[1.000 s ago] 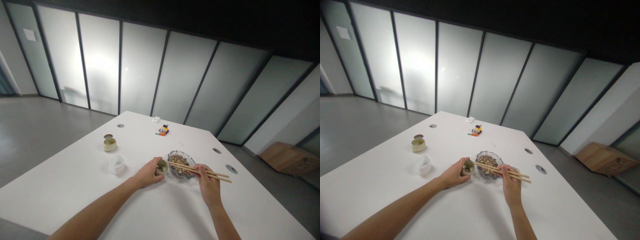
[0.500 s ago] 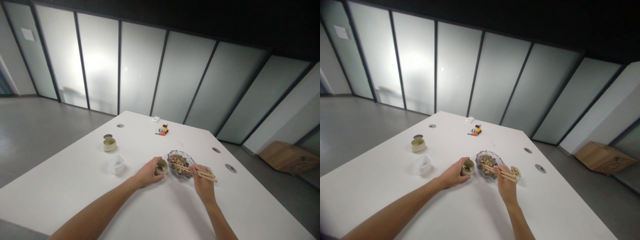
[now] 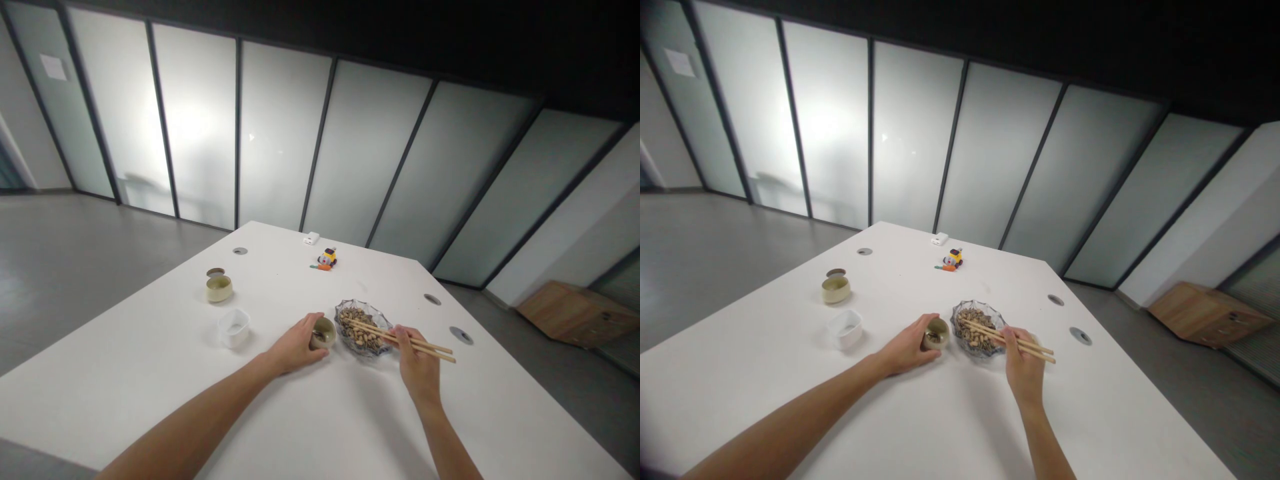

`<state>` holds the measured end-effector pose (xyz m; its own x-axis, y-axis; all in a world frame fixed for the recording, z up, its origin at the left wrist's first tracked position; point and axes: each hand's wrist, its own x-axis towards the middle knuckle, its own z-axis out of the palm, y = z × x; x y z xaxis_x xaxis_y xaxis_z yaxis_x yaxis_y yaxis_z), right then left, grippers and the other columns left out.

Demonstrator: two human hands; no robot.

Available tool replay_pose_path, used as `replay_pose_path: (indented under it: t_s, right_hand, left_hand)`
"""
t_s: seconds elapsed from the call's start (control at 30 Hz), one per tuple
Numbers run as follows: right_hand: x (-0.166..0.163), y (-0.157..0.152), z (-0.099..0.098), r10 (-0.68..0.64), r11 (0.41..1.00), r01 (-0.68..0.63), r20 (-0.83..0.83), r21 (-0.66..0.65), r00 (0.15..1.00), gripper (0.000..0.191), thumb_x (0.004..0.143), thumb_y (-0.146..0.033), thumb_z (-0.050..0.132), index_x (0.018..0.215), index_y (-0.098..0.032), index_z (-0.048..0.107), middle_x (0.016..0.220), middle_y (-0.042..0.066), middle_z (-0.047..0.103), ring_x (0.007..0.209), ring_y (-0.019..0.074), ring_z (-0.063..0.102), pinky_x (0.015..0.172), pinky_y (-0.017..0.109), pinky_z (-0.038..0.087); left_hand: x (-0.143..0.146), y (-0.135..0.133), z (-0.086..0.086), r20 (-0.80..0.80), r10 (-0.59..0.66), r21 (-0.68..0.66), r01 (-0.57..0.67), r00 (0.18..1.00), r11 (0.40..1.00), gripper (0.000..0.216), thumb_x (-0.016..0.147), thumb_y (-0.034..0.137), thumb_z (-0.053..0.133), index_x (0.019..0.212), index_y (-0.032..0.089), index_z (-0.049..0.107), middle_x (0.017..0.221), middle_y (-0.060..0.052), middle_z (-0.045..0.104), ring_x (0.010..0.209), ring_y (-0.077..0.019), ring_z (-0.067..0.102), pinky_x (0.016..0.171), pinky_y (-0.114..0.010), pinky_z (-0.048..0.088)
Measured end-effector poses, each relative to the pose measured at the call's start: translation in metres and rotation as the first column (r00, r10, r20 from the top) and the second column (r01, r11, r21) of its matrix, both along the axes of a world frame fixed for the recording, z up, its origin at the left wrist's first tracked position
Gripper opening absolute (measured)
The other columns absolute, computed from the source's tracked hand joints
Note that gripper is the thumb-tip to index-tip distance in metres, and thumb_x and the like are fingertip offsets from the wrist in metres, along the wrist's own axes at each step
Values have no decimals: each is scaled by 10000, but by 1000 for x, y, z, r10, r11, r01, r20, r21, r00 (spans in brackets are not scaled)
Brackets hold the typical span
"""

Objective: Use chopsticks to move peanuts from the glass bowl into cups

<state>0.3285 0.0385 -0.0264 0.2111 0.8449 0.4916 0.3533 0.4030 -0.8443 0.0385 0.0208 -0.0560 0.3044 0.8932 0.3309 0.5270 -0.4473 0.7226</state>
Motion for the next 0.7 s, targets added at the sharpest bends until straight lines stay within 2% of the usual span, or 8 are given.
replay_pose_path:
  t_s: [0.13, 0.23, 0.3, 0.43, 0.5, 0.6, 0.7]
  right_hand:
    - [-4, -2, 4, 65, 997, -71, -223, -18, 973, 516, 847, -704, 720, 822, -189, 717, 795, 71, 755, 678, 236, 739, 726, 422, 656]
    - [-9, -4, 5, 137, 991, -134, -299, 30, 944, 465, 865, -649, 736, 792, -191, 710, 785, 58, 733, 726, 234, 740, 688, 405, 663]
    - [-12, -5, 3, 192, 981, -183, -291, 60, 937, 450, 879, -637, 726, 789, -197, 705, 804, 60, 728, 727, 232, 732, 640, 394, 656]
    - [-12, -5, -1, 237, 971, -229, -171, 63, 956, 461, 935, -648, 647, 821, -205, 704, 867, 78, 741, 698, 218, 711, 631, 389, 636]
    - [-8, -5, -1, 169, 985, -164, -94, 58, 981, 476, 947, -660, 618, 845, -205, 712, 874, 81, 746, 721, 225, 711, 685, 400, 626]
    - [-3, -5, 2, 3, 995, -15, 125, 99, 992, 522, 935, -710, 590, 853, -215, 732, 849, 77, 748, 790, 249, 703, 775, 415, 583]
    - [-4, -5, 5, -44, 986, -3, 280, 168, 959, 552, 945, -731, 550, 831, -227, 743, 843, 75, 749, 821, 253, 687, 801, 403, 542]
  left_hand:
    - [0, -1, 2, -8, -5, -8, 5, 1000, 1000, 803, 811, 297, 787, 1522, 213, 422, 1500, -168, 552, 1353, -334, 567, 1189, -497, 437]
    - [0, -1, 2, -5, -3, -7, 3, 1000, 1000, 800, 813, 297, 788, 1520, 218, 421, 1497, -166, 553, 1353, -334, 567, 1186, -498, 439]
    - [0, -2, 3, -9, -4, -8, 4, 1000, 1000, 799, 814, 298, 787, 1519, 220, 419, 1494, -165, 554, 1353, -334, 568, 1182, -499, 443]
    - [1, -1, 3, -10, 1, -2, -1, 1000, 1000, 802, 811, 289, 785, 1520, 221, 417, 1498, -164, 552, 1361, -335, 562, 1186, -499, 442]
    - [1, -1, 3, -11, 2, -5, -2, 1000, 1000, 801, 811, 285, 784, 1522, 217, 420, 1499, -166, 551, 1362, -338, 563, 1190, -498, 438]
    - [2, -1, 2, -11, 4, -13, -4, 1000, 1000, 804, 809, 295, 792, 1522, 223, 427, 1482, -161, 562, 1351, -342, 573, 1186, -496, 443]
    - [2, -1, 2, -4, 3, -12, -3, 1000, 1000, 806, 805, 292, 797, 1519, 231, 428, 1470, -154, 570, 1340, -336, 578, 1182, -495, 445]
